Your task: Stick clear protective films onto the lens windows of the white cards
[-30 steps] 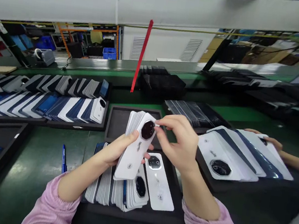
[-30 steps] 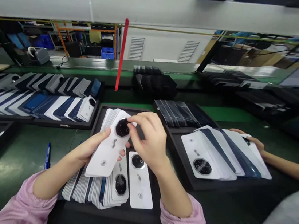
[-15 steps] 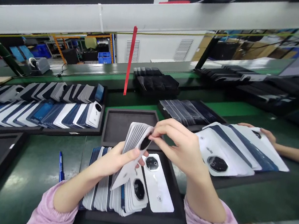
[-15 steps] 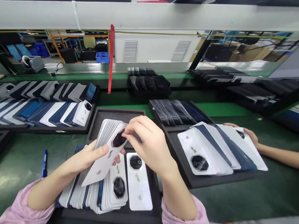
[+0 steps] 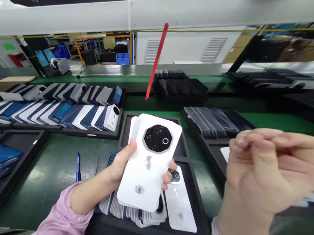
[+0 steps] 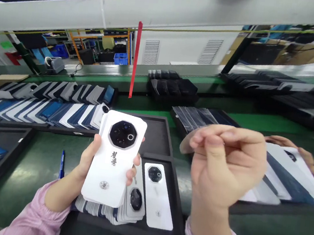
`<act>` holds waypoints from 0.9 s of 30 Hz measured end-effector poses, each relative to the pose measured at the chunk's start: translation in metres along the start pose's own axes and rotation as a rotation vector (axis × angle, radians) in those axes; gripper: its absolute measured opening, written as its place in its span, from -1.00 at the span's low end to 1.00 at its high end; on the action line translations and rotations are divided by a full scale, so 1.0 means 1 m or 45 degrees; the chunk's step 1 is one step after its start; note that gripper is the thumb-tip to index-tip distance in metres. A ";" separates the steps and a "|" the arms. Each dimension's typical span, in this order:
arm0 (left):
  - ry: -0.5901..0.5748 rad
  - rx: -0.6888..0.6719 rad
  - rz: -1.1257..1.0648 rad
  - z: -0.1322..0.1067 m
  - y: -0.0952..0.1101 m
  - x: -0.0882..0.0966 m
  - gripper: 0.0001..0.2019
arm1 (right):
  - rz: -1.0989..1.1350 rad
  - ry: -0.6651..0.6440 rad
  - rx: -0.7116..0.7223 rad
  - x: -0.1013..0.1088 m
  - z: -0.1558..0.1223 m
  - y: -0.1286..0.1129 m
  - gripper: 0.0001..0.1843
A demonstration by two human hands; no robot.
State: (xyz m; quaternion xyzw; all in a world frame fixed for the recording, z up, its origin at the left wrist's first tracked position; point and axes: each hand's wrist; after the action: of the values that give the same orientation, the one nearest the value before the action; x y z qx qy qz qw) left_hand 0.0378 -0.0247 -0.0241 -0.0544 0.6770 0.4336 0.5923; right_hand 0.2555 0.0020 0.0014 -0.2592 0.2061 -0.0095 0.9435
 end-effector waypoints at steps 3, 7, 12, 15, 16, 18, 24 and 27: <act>-0.067 -0.011 -0.073 0.000 -0.001 -0.002 -0.13 | 0.080 0.133 -0.349 -0.002 0.004 0.001 -0.65; -0.117 -0.042 -0.026 -0.001 -0.004 0.002 -0.12 | 0.062 0.154 -0.486 -0.005 0.003 -0.001 -0.63; -0.127 -0.083 0.200 -0.006 -0.005 0.005 -0.14 | 0.068 0.153 -0.541 -0.008 0.000 0.001 -0.61; -0.130 -0.061 0.253 -0.007 -0.004 0.002 -0.14 | 0.078 0.148 -0.561 -0.009 -0.001 0.004 -0.62; -0.130 -0.057 0.256 -0.007 -0.003 0.002 -0.14 | 0.077 0.142 -0.567 -0.009 -0.002 0.005 -0.62; -0.130 -0.049 0.257 -0.007 -0.003 0.000 -0.15 | 0.069 0.126 -0.572 -0.009 -0.003 0.005 -0.63; -0.133 -0.038 0.259 -0.008 -0.003 0.000 -0.12 | 0.061 0.105 -0.570 -0.008 -0.004 0.005 -0.64; -0.139 -0.028 0.255 -0.008 -0.003 0.001 -0.13 | 0.066 0.089 -0.567 -0.009 -0.004 0.004 -0.64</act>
State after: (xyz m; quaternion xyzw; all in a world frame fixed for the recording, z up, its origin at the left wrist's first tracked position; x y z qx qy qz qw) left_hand 0.0332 -0.0311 -0.0273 0.0307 0.6411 0.5001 0.5814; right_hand 0.2455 0.0044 -0.0004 -0.4552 0.2423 0.0517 0.8552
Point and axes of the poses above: each hand's wrist, its own z-axis towards the middle knuckle, its own x-axis out of the back of the hand, y = z × x, and after that the axes turned 4 degrees about -y, right-handed
